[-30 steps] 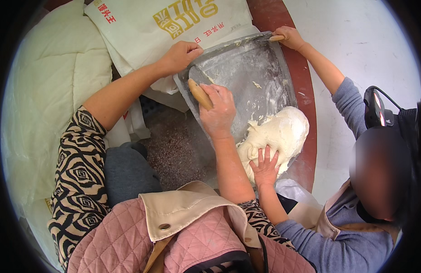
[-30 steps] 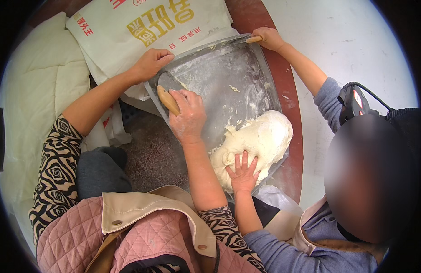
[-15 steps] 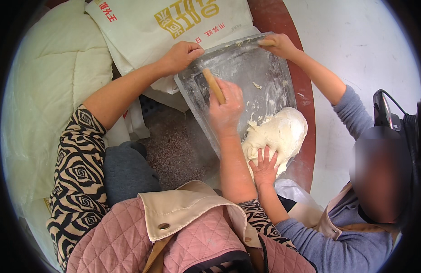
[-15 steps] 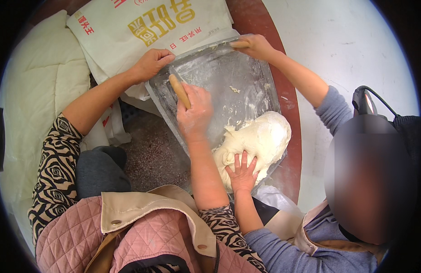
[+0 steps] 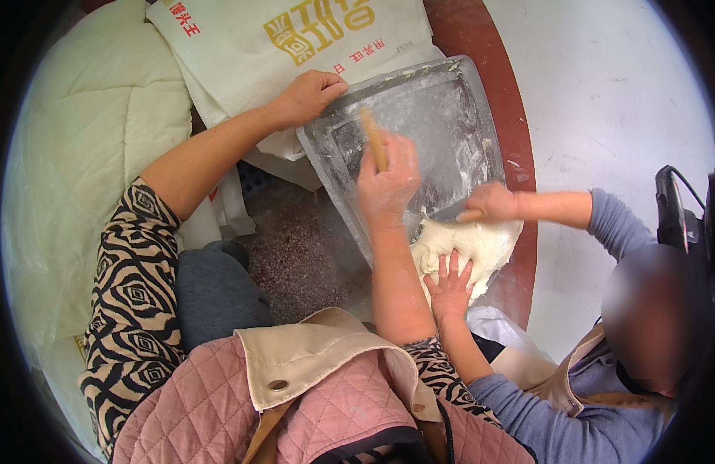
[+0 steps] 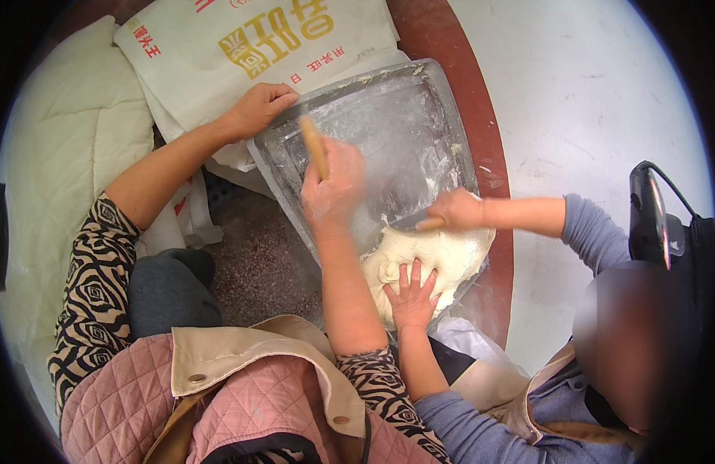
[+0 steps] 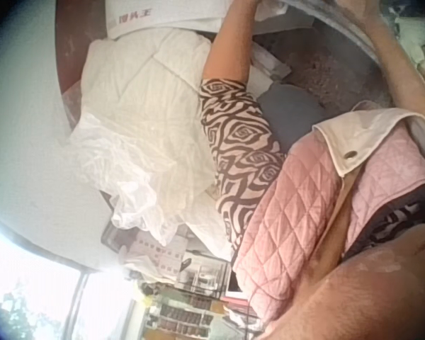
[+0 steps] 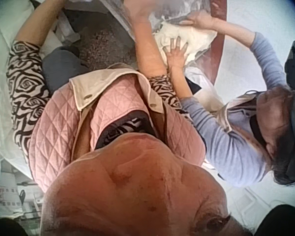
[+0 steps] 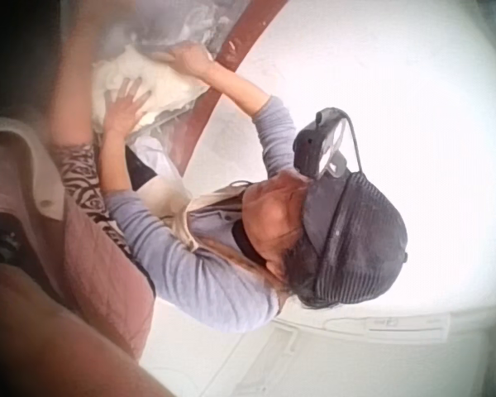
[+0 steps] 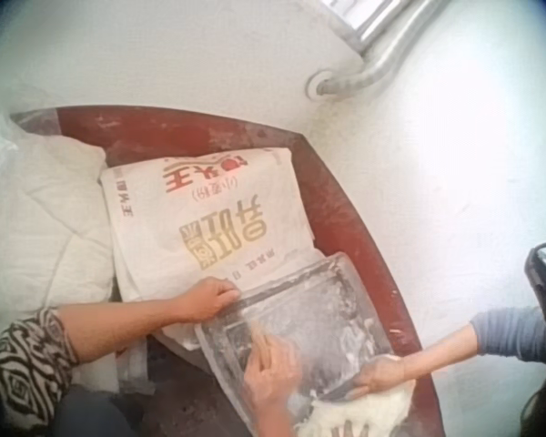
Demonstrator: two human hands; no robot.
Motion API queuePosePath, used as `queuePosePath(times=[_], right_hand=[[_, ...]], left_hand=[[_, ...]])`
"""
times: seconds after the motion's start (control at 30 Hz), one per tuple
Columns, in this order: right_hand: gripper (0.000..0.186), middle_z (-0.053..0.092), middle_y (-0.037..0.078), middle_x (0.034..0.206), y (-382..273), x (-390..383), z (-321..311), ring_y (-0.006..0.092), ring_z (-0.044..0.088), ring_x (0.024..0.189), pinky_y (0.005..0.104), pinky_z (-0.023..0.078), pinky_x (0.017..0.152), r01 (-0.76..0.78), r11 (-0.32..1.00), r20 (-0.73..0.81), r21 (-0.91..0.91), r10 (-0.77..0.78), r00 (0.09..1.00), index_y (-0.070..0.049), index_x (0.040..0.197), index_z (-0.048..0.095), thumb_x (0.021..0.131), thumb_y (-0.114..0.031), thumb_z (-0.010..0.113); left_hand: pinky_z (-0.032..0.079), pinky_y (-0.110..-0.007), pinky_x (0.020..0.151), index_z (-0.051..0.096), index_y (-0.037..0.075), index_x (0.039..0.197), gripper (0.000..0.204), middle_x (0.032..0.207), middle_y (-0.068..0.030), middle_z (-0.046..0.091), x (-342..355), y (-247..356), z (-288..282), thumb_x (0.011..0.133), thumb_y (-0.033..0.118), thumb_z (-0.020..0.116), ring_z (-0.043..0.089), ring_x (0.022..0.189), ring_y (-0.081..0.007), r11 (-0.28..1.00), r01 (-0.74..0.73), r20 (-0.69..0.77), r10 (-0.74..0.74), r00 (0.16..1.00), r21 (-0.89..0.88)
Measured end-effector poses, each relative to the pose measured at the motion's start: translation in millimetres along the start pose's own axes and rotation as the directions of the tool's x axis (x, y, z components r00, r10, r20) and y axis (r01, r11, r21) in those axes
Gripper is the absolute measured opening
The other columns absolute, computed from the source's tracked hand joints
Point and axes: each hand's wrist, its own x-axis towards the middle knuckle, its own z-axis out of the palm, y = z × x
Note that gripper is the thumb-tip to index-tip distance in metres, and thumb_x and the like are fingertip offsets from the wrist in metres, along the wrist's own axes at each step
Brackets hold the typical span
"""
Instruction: The person kneads a large mass of dough on a metal tray, then uses a bench scraper to remove and clean residual dough from the tray. They wipe the tray with a cloth and place the cleaned tray aside. The person then walks to a freezer, opens it, and places a white bag inside.
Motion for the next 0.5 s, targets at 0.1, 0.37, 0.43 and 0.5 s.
queuePosePath(times=[0.1,0.37,0.43,0.5], right_hand=[[0.043,0.061,0.015,0.111,1.6,7.8,11.8,0.0373,0.060,0.102,0.0464,0.051,0.086,-0.027,0.993,-0.026,-0.116,0.024,0.999,-0.003,0.121,0.062,0.078,0.003,0.064],[0.045,0.058,0.015,0.110,39.1,110.0,60.2,0.0372,0.060,0.102,0.0468,0.054,0.083,-0.042,0.926,-0.099,-0.374,0.005,0.995,-0.007,0.128,0.057,0.084,-0.001,0.062],[0.044,0.058,0.015,0.110,36.9,116.0,57.5,0.0371,0.060,0.103,0.0472,0.054,0.083,-0.063,0.926,-0.065,-0.371,0.042,0.997,-0.007,0.128,0.057,0.085,-0.002,0.061],[0.041,0.058,0.015,0.108,29.4,106.0,56.0,0.0373,0.060,0.103,0.0478,0.054,0.085,0.009,0.931,0.049,-0.364,0.010,0.999,-0.007,0.125,0.058,0.084,-0.003,0.062]], left_hand=[[0.049,-0.032,0.077,0.069,-0.003,0.104,0.029,0.083,-0.0067,0.067,-2.2,2.3,2.8,0.104,0.022,0.054,0.056,0.080,-0.0114,0.998,-0.036,-0.058,0.033,0.998,-0.051],[0.049,-0.032,0.088,0.068,-0.004,0.111,0.029,0.098,-0.0093,0.072,-0.2,0.3,-5.3,0.105,0.019,0.050,0.061,0.093,-0.0143,0.992,-0.109,-0.006,0.110,0.994,0.058],[0.048,-0.031,0.093,0.067,-0.005,0.115,0.031,0.101,-0.0066,0.071,1.0,-0.6,-6.7,0.106,0.019,0.050,0.060,0.097,-0.0123,0.990,-0.079,0.017,0.078,0.997,0.116],[0.049,-0.033,0.088,0.068,-0.005,0.111,0.029,0.099,-0.0100,0.073,1.7,-2.3,-4.7,0.105,0.018,0.051,0.061,0.092,-0.0145,0.986,-0.128,-0.018,0.131,0.991,0.106]])
